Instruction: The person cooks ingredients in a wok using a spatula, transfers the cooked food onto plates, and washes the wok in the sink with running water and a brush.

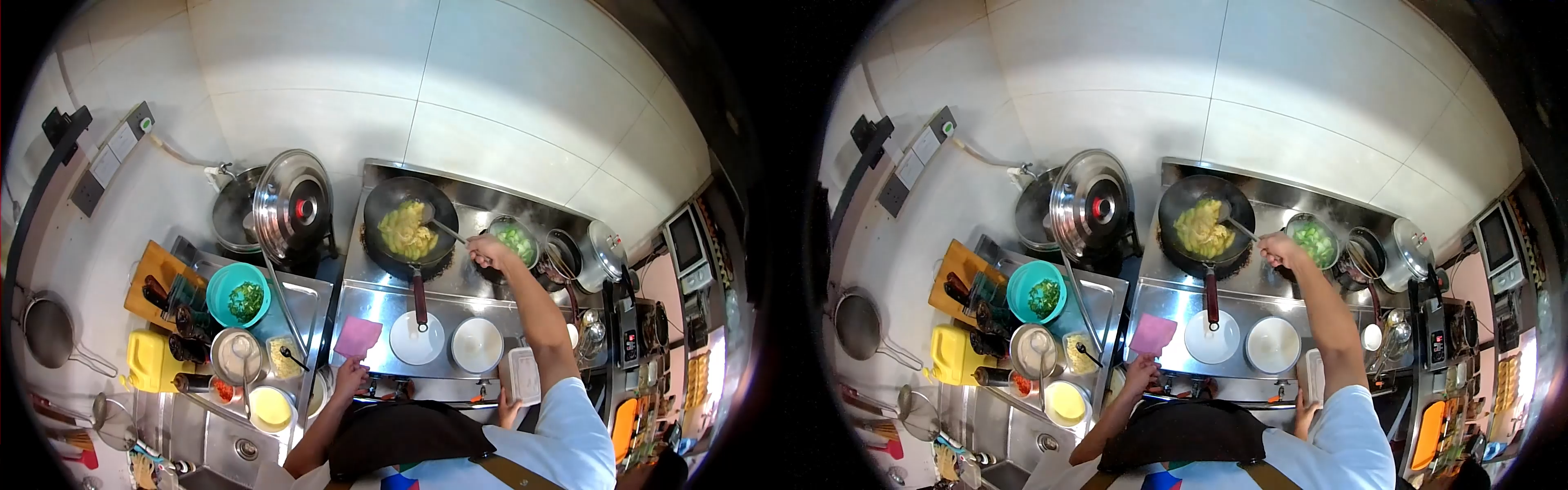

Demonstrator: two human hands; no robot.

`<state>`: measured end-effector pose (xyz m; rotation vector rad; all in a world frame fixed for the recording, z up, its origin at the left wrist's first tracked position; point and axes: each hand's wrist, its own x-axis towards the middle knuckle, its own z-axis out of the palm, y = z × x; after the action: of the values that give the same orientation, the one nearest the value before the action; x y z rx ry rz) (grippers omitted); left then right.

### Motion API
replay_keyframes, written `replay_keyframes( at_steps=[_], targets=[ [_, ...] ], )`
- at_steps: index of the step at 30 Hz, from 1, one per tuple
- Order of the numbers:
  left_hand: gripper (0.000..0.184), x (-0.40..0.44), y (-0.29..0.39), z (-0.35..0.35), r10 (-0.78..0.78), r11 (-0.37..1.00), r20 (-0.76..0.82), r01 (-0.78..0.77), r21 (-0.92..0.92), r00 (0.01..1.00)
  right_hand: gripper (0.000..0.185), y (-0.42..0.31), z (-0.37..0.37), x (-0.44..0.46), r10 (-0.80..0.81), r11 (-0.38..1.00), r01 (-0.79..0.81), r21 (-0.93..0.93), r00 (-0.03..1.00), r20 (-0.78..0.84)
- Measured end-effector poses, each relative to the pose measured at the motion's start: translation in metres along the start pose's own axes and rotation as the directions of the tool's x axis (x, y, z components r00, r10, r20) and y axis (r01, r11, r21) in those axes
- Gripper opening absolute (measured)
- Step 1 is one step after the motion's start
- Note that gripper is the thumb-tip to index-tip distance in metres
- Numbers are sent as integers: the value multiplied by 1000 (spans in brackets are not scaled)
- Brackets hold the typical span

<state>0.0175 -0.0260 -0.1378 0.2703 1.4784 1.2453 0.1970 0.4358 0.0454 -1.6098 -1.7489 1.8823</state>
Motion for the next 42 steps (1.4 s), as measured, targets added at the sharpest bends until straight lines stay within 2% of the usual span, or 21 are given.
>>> replay_keyframes(
  at_steps=[2, 3, 4, 5, 6, 7, 10, 13, 16, 19, 22, 25, 26, 27, 29, 32, 36, 39, 42],
  targets=[
    [30, 3, -5, -1, -1, 1000, 8, 1, 16, 1000, 28, -10, 20, -13, -144, 955, 142, -260, 990, 13],
    [29, 3, -7, -1, -4, 1000, 13, 4, 23, 1000, 41, -14, 23, -18, -227, 809, 193, -555, 974, 8],
    [29, 4, -9, -1, -10, 1000, 20, 10, 23, 1000, 42, -16, 25, -25, -363, 576, 273, -771, 930, 57],
    [29, 4, -11, -1, -16, 1000, 27, 16, 24, 999, 42, -18, 27, -31, -469, 282, 304, -910, 871, 145],
    [29, 4, -12, -1, -23, 999, 34, 22, 25, 999, 43, -22, 30, -41, -535, -42, 285, -958, 803, 263],
    [29, 3, -9, 0, -35, 999, 27, 35, 27, 999, 43, -49, 45, -80, -401, -1, 193, -981, 899, 177],
    [31, -1, -2, 3, -56, 998, 7, 56, 20, 998, 37, -72, 42, -127, -375, -116, 175, -978, 904, 207],
    [37, 9, -9, -1, -38, 999, 4, 38, 9, 999, 29, -94, 45, -169, -301, -164, 136, -977, 936, 181],
    [37, 13, -12, -3, -19, 999, 10, 19, 26, 1000, 24, -90, 44, -166, -287, -177, 129, -976, 941, 177],
    [38, 14, -15, -4, -11, 1000, 21, 11, 25, 1000, 23, -61, 55, -121, -316, -172, 155, -973, 927, 204],
    [36, 21, -27, -4, 12, 1000, 42, -12, -1, 999, 26, -25, 49, -73, -536, 26, 266, -964, 817, 211],
    [34, 12, -15, 0, -25, 999, 19, 26, -23, 999, 28, -42, 34, -83, -354, 487, 258, -835, 932, 82],
    [36, 11, -17, -2, -20, 999, 4, 20, -30, 1000, 28, -59, 27, -94, -186, 676, 101, -730, 982, -36],
    [38, 10, -18, -2, -16, 999, -9, 16, -36, 1000, 25, -61, 8, -86, -177, 737, 114, -667, 984, -27],
    [37, 4, -17, -1, -34, 999, -34, 33, -20, 999, 19, -90, -19, -84, -61, 702, 48, -711, 998, 7],
    [36, 1, -20, -2, -45, 998, -32, 43, -48, 998, 14, -117, -40, -74, 75, 723, -88, -686, 996, -48],
    [37, 8, -33, 0, -60, 989, -24, 56, -139, 998, 16, -101, -26, -44, 202, 743, -172, -647, 979, -29],
    [37, 0, -15, 6, -73, 985, 8, 73, -159, 997, 15, -71, -3, -30, -48, 821, 66, -567, 998, 47],
    [35, -2, -10, 6, -43, 985, 8, 44, -167, 999, 27, -82, 12, -56, -201, 694, 162, -701, 979, 27]
  ],
)
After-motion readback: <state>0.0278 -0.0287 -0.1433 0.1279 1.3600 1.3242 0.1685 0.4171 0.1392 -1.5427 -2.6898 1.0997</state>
